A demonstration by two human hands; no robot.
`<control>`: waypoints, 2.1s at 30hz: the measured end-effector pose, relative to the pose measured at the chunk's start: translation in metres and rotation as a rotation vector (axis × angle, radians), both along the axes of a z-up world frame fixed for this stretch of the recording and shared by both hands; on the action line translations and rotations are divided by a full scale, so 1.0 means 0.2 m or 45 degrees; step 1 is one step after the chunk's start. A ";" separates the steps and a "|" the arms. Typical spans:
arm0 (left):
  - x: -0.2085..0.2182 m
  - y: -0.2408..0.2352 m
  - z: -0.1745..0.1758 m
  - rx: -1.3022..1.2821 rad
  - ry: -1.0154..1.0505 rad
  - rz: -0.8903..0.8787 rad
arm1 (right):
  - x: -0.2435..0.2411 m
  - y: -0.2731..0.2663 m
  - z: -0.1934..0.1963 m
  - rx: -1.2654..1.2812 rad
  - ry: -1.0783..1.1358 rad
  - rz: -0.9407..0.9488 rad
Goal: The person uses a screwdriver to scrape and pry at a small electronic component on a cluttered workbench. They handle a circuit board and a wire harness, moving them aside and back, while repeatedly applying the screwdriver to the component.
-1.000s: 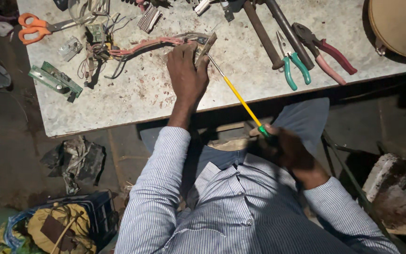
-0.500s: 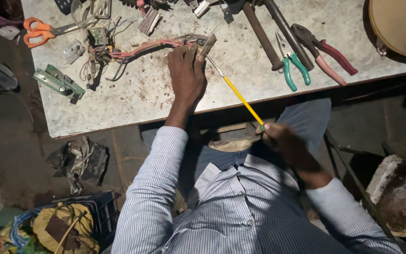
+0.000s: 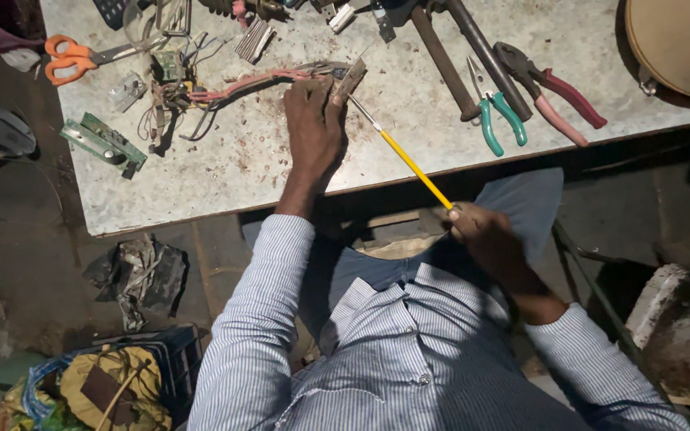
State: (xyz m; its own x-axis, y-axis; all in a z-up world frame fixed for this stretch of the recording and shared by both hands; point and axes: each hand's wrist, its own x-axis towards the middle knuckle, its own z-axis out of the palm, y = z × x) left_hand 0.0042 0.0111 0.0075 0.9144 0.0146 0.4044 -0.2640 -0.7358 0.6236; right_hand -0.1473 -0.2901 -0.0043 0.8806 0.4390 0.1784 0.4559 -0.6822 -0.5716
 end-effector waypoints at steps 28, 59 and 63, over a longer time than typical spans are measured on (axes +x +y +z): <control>0.03 0.04 0.01 0.006 0.049 -0.052 | 0.04 -0.04 0.24 -0.720 -0.195 -0.175; 0.03 0.04 0.02 -0.020 0.010 -0.034 | 0.52 -0.31 0.45 0.029 0.869 -0.008; 0.02 0.04 0.01 -0.021 0.033 -0.031 | 0.55 -0.34 0.42 0.265 1.292 -0.172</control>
State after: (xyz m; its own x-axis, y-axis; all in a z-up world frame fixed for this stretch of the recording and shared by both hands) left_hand 0.0078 0.0188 0.0103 0.9246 -0.0013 0.3808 -0.2655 -0.7191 0.6422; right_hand -0.0367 -0.3587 0.0799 0.6986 0.3713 -0.6116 -0.3768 -0.5358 -0.7556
